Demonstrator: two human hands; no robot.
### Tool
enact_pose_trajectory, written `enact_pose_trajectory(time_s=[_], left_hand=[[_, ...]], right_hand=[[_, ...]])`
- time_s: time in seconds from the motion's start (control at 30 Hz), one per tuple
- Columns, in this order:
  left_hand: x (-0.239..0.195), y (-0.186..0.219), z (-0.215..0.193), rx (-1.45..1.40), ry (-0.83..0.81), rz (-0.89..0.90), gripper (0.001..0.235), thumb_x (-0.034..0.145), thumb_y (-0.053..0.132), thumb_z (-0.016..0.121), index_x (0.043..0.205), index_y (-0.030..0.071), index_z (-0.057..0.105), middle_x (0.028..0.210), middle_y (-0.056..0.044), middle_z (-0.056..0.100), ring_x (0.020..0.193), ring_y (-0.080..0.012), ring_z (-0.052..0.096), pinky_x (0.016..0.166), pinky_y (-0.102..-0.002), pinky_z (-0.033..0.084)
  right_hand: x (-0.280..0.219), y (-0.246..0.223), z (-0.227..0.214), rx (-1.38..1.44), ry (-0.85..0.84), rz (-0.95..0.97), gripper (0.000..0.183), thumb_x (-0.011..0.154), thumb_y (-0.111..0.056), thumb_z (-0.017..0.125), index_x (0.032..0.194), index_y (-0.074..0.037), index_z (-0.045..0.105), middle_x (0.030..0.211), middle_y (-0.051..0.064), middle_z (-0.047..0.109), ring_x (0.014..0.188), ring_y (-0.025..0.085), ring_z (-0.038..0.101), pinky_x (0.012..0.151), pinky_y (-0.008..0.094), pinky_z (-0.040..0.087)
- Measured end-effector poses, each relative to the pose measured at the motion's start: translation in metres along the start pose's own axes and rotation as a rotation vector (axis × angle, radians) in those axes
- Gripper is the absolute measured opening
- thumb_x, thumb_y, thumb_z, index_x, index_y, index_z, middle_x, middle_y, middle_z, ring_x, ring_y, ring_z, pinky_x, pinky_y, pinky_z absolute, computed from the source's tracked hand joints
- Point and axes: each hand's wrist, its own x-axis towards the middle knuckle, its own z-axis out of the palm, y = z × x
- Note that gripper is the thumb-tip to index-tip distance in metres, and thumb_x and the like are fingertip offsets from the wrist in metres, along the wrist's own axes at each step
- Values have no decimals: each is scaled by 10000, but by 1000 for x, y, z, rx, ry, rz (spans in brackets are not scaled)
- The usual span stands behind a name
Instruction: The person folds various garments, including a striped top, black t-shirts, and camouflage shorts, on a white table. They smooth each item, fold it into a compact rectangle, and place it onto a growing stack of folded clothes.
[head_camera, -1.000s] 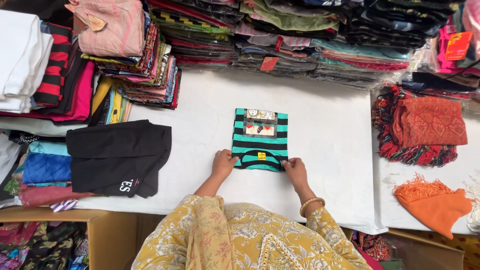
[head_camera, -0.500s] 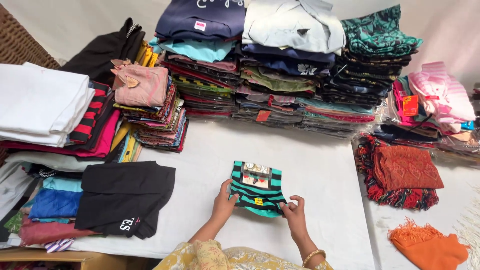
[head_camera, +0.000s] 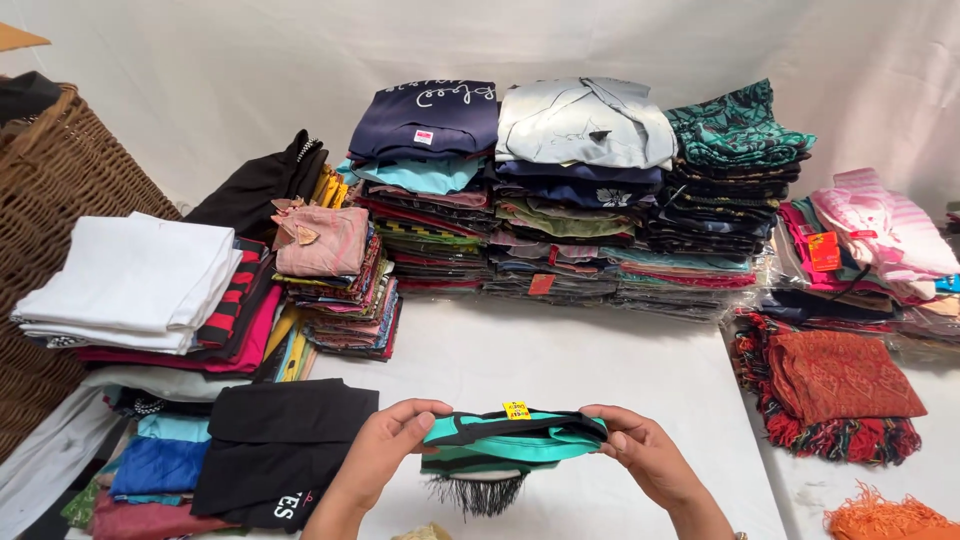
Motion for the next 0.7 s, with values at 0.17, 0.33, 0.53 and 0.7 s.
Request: enact_pose_trajectory(time_s=[0.17,0.33,0.53,0.7], left_hand=[[-17,25,-19,34,-45,72,420,962,280,638,1259,-9,705,1055,-60,767,937,-99,690,897,-284,562],[-17,76,-45,74,-114,180,478,968,269,674,1358,-5,660,1099,-60,732,937,-85,619,864,-252,478],[64,195,-60,113,47,408,437,1011,336,571,1276,6,679,1094,-38,730,977,-102,687,912,-277,549],[168,298,-83,50,190,713,342,1059,345,572,1229,68,680,1038,18,696,923,-83,632,884,-279,540]], right_hand=[[10,-17,14,-106,-44,30,754,795,-476,776,1354,13,644,1263,166,725,1168,271,675,1068,428,483],[35,-69,39,-159,-220,-89,837,851,-554,735,1411,52,596,1360,227,685,1286,333,633,1135,490,440],[150,-180,111,-274,-246,-258,750,1040,-559,389,1470,42,520,1548,128,542,1377,259,508,1145,454,371],[273,-275,148,-338,-177,-521,746,1029,-623,374,1499,-59,507,1546,88,526,1429,215,460,1157,412,349]])
